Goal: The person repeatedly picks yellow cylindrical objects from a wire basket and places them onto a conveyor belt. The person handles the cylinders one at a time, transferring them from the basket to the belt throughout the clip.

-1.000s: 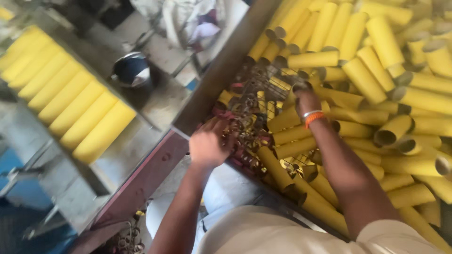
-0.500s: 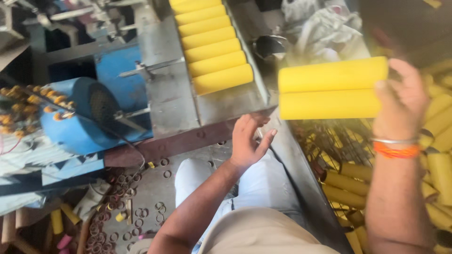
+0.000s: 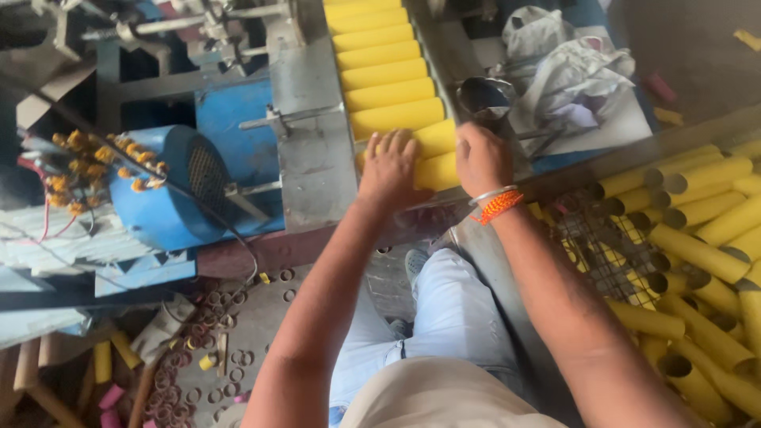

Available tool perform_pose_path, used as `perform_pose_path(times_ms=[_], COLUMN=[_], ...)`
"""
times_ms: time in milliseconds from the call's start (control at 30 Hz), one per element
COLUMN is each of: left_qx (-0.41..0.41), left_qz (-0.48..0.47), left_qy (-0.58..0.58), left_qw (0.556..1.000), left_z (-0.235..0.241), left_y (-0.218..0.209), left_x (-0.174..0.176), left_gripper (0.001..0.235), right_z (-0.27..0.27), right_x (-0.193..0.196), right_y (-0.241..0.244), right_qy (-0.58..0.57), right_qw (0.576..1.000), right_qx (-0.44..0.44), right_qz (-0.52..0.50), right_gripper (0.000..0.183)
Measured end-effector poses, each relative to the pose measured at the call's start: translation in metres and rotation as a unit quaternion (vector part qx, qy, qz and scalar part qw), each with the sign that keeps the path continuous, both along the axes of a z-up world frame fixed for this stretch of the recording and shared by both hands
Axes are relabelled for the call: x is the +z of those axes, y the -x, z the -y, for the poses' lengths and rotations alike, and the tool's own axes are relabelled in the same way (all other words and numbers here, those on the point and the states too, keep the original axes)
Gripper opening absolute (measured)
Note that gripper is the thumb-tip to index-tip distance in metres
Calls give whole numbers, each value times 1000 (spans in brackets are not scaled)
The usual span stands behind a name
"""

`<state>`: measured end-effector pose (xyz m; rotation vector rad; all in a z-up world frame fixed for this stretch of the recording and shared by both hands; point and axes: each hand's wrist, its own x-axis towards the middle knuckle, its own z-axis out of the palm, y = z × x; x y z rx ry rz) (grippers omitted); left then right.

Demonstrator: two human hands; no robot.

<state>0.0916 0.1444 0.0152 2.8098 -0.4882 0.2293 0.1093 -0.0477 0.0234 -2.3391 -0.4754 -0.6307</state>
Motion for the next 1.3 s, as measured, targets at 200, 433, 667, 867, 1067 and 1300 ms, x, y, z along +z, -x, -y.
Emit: perform_pose_path(times_ms=[200,433,667,867,1067,1300], left_qx=[17,-87,-311,-247,-230,-232], left_qz=[-22,55,-46,-152,-167,-152], left_qy=[-112,20,183,64,32,58], left_qw=[993,994,931,955,958,959], left_z=[-14,32,165,198,197,197], left_y=[-22,14,76,91,89,89], left_x=[-25,10,19,7,7,9], left_gripper=[103,65,57,46,42,39], right_z=[98,277,370,368,341,311], right_x=[15,-103,-228,-252,-239,-282], right_y=[47,159,279,261,175,141], right_qy=[-13,-113,77,73,308,474], right_qw=[996,923,826,851,761,677], right_qx=[-67,-273,-350,-346,-306,4], right_qz=[-57,-245,-435,-389,-482,-563], right_gripper=[14,20,40,46,66,34])
